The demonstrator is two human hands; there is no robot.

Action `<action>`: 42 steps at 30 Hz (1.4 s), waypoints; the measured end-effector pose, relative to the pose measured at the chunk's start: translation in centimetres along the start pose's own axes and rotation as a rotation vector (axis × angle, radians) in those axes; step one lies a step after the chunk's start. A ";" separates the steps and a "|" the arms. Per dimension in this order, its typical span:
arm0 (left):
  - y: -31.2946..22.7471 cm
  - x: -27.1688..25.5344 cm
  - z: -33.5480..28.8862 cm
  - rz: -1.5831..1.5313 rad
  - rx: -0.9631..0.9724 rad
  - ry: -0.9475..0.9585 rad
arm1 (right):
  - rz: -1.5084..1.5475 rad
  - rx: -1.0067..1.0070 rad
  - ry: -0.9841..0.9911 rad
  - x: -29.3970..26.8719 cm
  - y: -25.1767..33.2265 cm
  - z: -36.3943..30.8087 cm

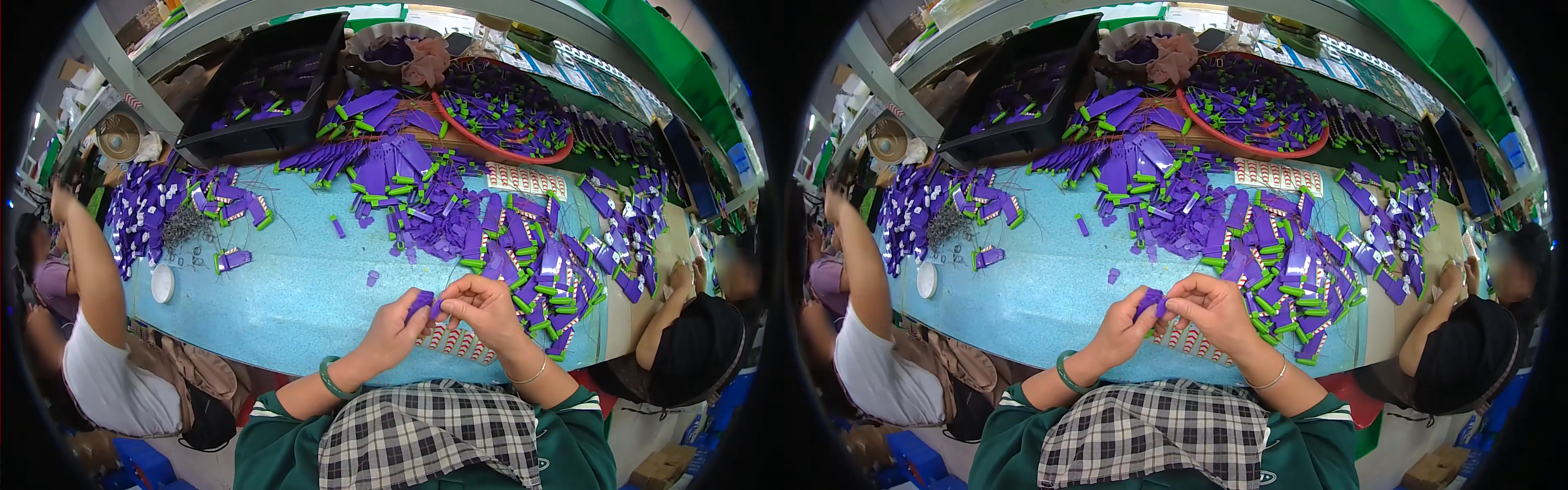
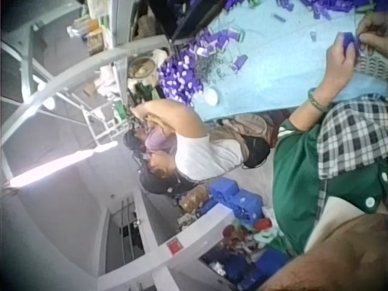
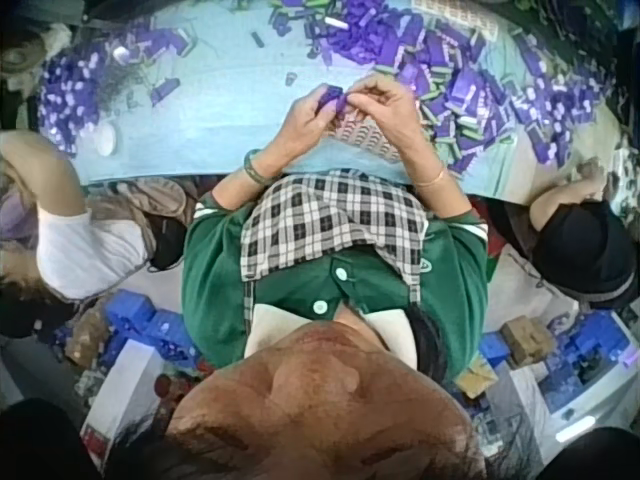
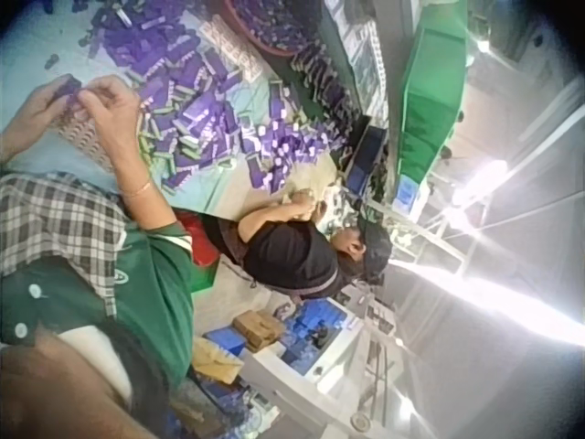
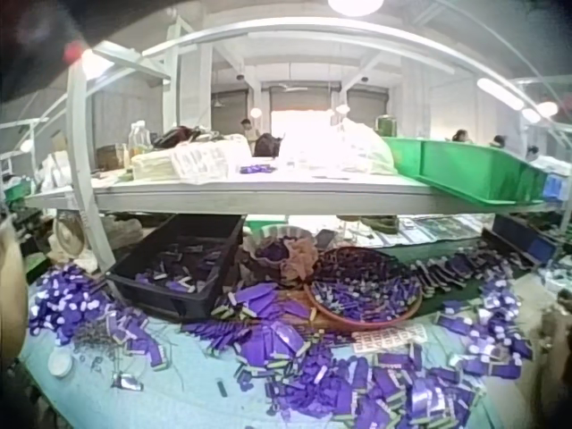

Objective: The person assembles purple and green plastic components by hand at a factory workstation. They repeatedly pick up a purple piece, insert a green piece, and place the finished unit on the table. The person also briefly organizes a pile of purple parts on the table.

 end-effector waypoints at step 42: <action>-1.0 -19.9 16.1 1.579 0.181 -0.510 | -1.009 -0.478 -0.143 -3.0 3.9 -4.8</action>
Point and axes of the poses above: each hand's wrist, its own z-axis towards the middle knuckle, its own x-axis out of the palm, y = z × x, the point moved 7 cm from there along z, towards the middle knuckle, and after that the axes turned 7 degrees about x, right-handed, at the moved point
